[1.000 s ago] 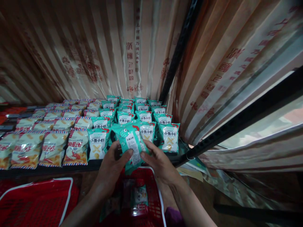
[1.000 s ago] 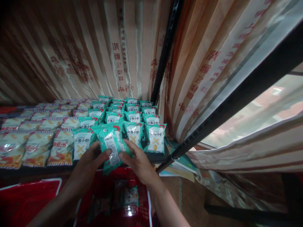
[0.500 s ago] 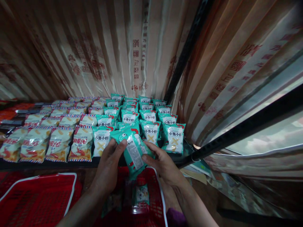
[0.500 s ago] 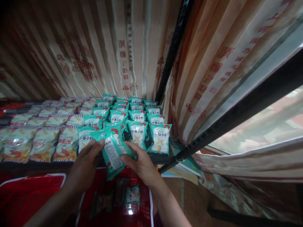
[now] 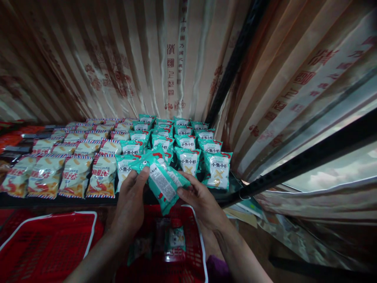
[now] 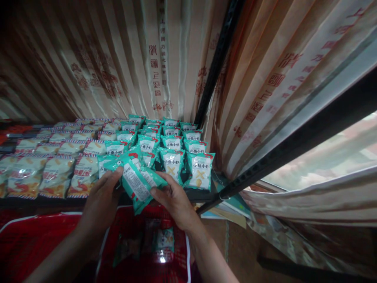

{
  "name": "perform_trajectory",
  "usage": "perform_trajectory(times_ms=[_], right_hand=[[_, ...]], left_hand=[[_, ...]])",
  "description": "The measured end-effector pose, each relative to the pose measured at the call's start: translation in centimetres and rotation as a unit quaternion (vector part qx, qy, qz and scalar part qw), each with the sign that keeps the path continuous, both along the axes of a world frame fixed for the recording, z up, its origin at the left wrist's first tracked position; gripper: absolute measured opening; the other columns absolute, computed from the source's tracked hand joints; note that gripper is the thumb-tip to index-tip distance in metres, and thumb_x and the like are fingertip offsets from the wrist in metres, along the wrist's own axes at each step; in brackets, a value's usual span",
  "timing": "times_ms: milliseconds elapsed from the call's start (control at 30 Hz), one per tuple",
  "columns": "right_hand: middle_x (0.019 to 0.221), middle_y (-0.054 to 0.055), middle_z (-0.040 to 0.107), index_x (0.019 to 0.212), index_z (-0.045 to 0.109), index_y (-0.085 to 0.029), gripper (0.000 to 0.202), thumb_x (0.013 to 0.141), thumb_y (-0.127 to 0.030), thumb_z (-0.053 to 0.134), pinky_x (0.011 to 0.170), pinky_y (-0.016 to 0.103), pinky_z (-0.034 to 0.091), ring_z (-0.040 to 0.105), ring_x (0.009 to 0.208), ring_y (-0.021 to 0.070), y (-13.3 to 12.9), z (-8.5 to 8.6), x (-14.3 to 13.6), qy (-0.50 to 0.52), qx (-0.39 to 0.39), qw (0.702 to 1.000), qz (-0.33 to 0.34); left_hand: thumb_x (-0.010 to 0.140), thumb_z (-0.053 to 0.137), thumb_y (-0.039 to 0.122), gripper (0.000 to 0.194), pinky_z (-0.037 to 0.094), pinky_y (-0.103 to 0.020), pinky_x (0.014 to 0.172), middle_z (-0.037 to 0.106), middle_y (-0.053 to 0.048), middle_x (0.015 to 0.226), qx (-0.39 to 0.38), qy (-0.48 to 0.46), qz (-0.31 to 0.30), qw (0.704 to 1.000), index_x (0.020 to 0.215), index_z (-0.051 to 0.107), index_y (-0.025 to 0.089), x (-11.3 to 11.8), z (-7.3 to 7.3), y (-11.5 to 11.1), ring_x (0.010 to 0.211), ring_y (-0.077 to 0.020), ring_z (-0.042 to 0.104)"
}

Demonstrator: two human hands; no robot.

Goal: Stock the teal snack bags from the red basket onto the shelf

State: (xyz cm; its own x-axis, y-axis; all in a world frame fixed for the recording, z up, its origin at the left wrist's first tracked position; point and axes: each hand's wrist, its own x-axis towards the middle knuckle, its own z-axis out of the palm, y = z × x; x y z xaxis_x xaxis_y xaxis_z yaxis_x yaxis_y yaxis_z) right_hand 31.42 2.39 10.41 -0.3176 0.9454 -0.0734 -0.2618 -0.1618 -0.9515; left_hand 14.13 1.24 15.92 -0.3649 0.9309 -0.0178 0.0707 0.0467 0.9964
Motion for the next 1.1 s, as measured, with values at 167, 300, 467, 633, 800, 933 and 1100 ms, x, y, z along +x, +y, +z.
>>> perform_trajectory(times_ms=[167, 300, 467, 633, 800, 933, 1100], right_hand=[[0.098, -0.001, 0.068, 0.116, 0.056, -0.025, 0.046, 0.074, -0.030, 0.076, 0.073, 0.025, 0.051, 0.064, 0.083, 0.0127, -0.3, 0.5, -0.5, 0.033, -0.008, 0.999, 0.002], [0.100, -0.002, 0.068, 0.117, 0.056, -0.028, 0.044, 0.077, -0.025, 0.073, 0.074, 0.024, 0.051, 0.064, 0.088, 0.0132, -0.3, 0.6, -0.7, 0.041, 0.008, 0.999, 0.019], [0.106, -0.002, 0.067, 0.121, 0.054, -0.029, 0.050, 0.076, -0.020, 0.073, 0.082, 0.026, 0.048, 0.062, 0.096, 0.0139, -0.5, 0.7, -0.5, 0.040, 0.021, 0.999, 0.018], [0.110, 0.000, 0.065, 0.124, 0.052, -0.030, 0.053, 0.076, -0.021, 0.072, 0.085, 0.028, 0.047, 0.060, 0.100, 0.0154, -0.8, 0.9, -0.5, 0.028, 0.036, 0.999, 0.013], [0.105, 0.000, 0.064, 0.124, 0.053, -0.030, 0.048, 0.080, -0.027, 0.070, 0.076, 0.027, 0.049, 0.061, 0.089, 0.0149, -0.8, 0.7, -0.4, 0.003, 0.047, 0.999, 0.002], [0.080, -0.001, 0.064, 0.123, 0.055, -0.027, 0.038, 0.087, -0.035, 0.062, 0.067, 0.027, 0.049, 0.061, 0.071, 0.0138, -0.8, 0.7, -0.3, -0.019, 0.045, 0.999, -0.002], [0.080, -0.001, 0.064, 0.115, 0.062, -0.023, 0.033, 0.085, -0.037, 0.064, 0.067, 0.027, 0.049, 0.060, 0.070, 0.0135, -0.8, 1.0, -0.4, -0.012, 0.025, 1.000, 0.000]], left_hand=[[0.069, 0.062, 0.025, 0.011, 0.048, -0.037, 0.078, 0.066, -0.006, 0.085, 0.030, 0.177, 0.009, 0.984, 0.079, 0.067, 0.023, -1.6, -1.8, 0.4, 0.092, -0.0267, 0.059], [0.071, 0.058, 0.023, 0.020, 0.047, -0.039, 0.078, 0.066, -0.007, 0.085, 0.044, 0.262, -0.018, 0.964, 0.089, 0.067, 0.022, -2.4, -2.4, 0.7, 0.088, -0.0269, 0.061], [0.075, 0.053, 0.022, 0.023, 0.047, -0.040, 0.079, 0.068, -0.008, 0.092, 0.056, 0.315, -0.044, 0.947, 0.095, 0.065, 0.021, -2.3, -2.6, 0.7, 0.088, -0.0272, 0.062], [0.080, 0.049, 0.020, 0.030, 0.047, -0.040, 0.082, 0.068, -0.011, 0.101, 0.033, 0.335, -0.081, 0.938, 0.107, 0.061, 0.019, -2.3, -3.0, 0.5, 0.094, -0.0280, 0.063], [0.081, 0.046, 0.016, 0.034, 0.046, -0.040, 0.086, 0.067, -0.011, 0.105, 0.037, 0.340, -0.095, 0.935, 0.112, 0.058, 0.019, -2.3, -2.8, 0.4, 0.102, -0.0274, 0.061], [0.079, 0.050, 0.017, 0.033, 0.044, -0.043, 0.090, 0.068, -0.010, 0.102, 0.062, 0.292, -0.071, 0.952, 0.109, 0.062, 0.021, -2.4, -2.9, 0.4, 0.101, -0.0292, 0.060], [0.075, 0.056, 0.020, 0.032, 0.042, -0.045, 0.092, 0.069, -0.009, 0.099, 0.083, 0.214, -0.045, 0.972, 0.105, 0.066, 0.023, -2.4, -3.1, 0.3, 0.100, -0.0308, 0.059]])
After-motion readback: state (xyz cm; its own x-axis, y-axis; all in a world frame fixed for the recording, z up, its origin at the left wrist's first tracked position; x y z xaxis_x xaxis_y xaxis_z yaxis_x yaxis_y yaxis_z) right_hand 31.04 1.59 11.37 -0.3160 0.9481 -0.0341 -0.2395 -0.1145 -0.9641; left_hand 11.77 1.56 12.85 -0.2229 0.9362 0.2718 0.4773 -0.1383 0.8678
